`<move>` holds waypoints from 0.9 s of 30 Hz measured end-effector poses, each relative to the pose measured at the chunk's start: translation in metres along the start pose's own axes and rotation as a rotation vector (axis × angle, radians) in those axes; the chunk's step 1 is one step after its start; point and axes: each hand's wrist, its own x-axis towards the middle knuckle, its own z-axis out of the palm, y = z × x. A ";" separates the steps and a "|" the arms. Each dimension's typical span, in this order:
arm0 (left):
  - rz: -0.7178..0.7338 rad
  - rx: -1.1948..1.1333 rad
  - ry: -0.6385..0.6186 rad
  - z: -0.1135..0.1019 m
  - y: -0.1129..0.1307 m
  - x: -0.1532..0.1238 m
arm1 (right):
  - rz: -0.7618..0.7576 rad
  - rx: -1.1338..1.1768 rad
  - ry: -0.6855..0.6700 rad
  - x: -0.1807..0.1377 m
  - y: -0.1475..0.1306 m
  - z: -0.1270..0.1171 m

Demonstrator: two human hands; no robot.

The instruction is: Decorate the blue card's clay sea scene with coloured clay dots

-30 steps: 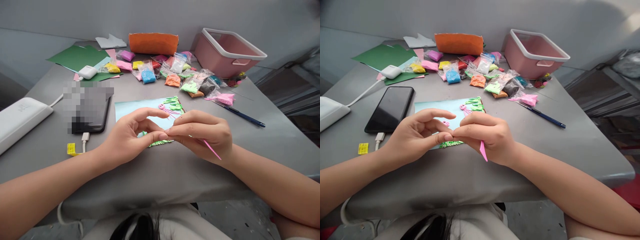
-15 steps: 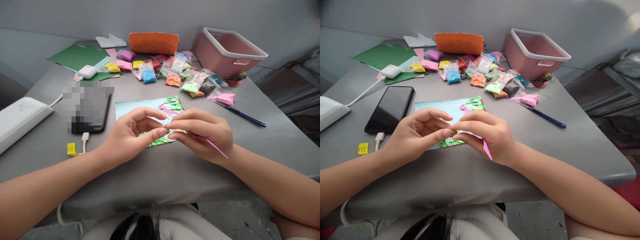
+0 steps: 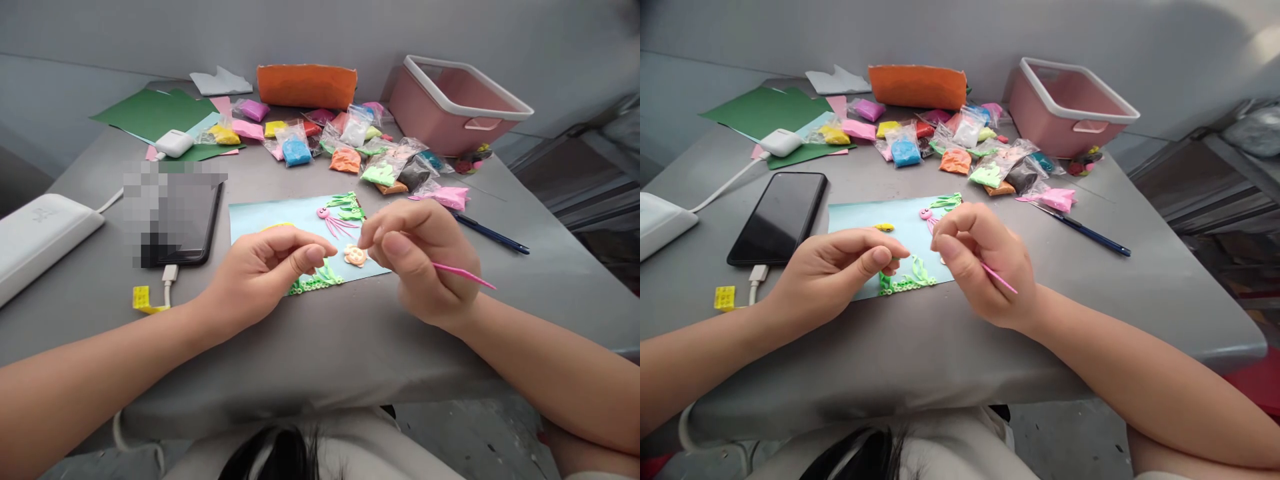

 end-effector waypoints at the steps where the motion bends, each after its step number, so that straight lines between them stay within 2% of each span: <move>1: 0.000 -0.003 0.000 0.000 0.000 0.000 | 0.020 0.024 0.001 -0.001 0.001 0.000; 6: -0.080 -0.161 0.011 0.003 0.001 -0.001 | -0.048 -0.071 -0.020 -0.001 0.003 0.000; 9: -0.119 -0.137 0.001 0.004 0.000 -0.001 | -0.104 -0.109 -0.071 0.002 0.002 0.000; 14: -0.084 -0.059 -0.018 0.001 -0.001 -0.002 | -0.125 -0.176 -0.153 0.005 0.000 -0.003; 22: -0.054 -0.223 -0.050 0.002 -0.003 -0.003 | -0.235 -0.235 -0.158 0.008 0.002 -0.006; 27: -0.098 -0.254 -0.103 0.001 -0.001 -0.003 | -0.250 -0.262 -0.156 0.009 -0.001 -0.007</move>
